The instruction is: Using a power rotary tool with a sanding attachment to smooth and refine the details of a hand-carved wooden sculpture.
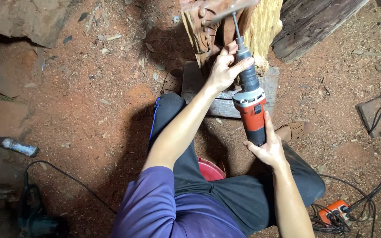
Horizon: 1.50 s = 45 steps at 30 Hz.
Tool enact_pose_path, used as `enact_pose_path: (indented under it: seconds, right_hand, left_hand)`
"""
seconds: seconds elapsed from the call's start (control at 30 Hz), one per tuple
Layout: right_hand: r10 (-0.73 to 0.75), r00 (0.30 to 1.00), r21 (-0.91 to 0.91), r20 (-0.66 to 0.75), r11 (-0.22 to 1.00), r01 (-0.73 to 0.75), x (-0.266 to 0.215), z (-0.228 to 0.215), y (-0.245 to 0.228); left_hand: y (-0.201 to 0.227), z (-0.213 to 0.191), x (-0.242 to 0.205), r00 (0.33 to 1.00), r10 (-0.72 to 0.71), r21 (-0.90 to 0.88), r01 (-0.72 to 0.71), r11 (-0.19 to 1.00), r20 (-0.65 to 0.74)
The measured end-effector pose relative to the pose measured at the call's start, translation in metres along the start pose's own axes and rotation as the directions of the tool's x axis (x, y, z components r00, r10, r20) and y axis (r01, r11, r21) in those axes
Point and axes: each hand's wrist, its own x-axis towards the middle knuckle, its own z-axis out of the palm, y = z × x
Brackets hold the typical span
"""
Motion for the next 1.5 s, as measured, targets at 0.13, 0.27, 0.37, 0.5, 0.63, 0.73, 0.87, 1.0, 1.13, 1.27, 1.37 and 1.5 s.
enact_pose_path:
  seconds: [0.13,0.27,0.37,0.5,0.63,0.73,0.87,1.0,1.13,1.27,1.37,1.5]
  right_hand:
    - [-0.013,1.0,0.006,0.001,1.0,0.013,-0.001,0.001,0.002]
    - [-0.039,0.995,0.081,-0.091,0.996,0.047,-0.003,0.005,0.009]
    - [-0.047,0.995,0.067,-0.091,0.996,0.053,-0.003,0.006,0.009]
    - [-0.053,0.994,0.05,-0.093,0.997,0.058,-0.004,0.007,0.015]
    - [-0.048,0.995,0.055,-0.085,0.997,0.053,-0.004,0.009,0.017]
    - [-0.05,0.995,0.045,-0.085,0.998,0.054,-0.003,0.007,0.013]
    - [-0.068,0.994,0.035,-0.088,0.997,0.071,0.001,0.001,0.0]
    - [0.012,0.999,0.017,-0.045,1.0,-0.011,-0.007,-0.006,-0.01]
    - [0.172,0.982,-0.085,0.082,0.983,-0.165,-0.026,-0.018,-0.004]
    - [0.32,0.939,-0.2,0.125,0.935,-0.292,-0.029,-0.021,0.013]
    - [0.109,0.994,-0.12,-0.022,0.987,-0.111,-0.024,-0.007,0.047]
    - [0.056,0.995,-0.087,-0.079,0.994,-0.063,0.001,-0.003,0.01]
  left_hand:
    - [0.003,-0.002,-0.003,1.0,0.013,-0.017,-0.012,1.0,0.024]
    - [-0.01,-0.001,-0.006,0.989,0.114,-0.179,-0.129,0.975,-0.09]
    - [-0.015,-0.001,-0.006,0.991,0.107,-0.178,-0.119,0.977,-0.078]
    - [-0.014,-0.002,-0.006,0.991,0.104,-0.178,-0.117,0.977,-0.08]
    - [-0.024,0.004,-0.003,0.992,0.086,-0.204,-0.103,0.973,-0.092]
    - [-0.017,0.0,-0.005,0.993,0.078,-0.198,-0.094,0.976,-0.088]
    - [-0.019,-0.003,-0.002,0.991,0.09,-0.22,-0.109,0.969,-0.096]
    - [-0.018,0.009,-0.014,0.992,0.099,-0.247,-0.117,0.962,-0.084]
    - [-0.023,0.027,-0.061,0.99,-0.073,-0.428,0.013,0.904,-0.123]
    - [-0.072,0.037,-0.069,0.998,-0.062,-0.331,0.051,0.942,-0.025]
    - [-0.029,0.036,-0.048,0.993,0.114,-0.314,-0.12,0.942,-0.035]
    - [-0.01,0.016,-0.016,0.979,0.192,-0.229,-0.204,0.952,-0.071]
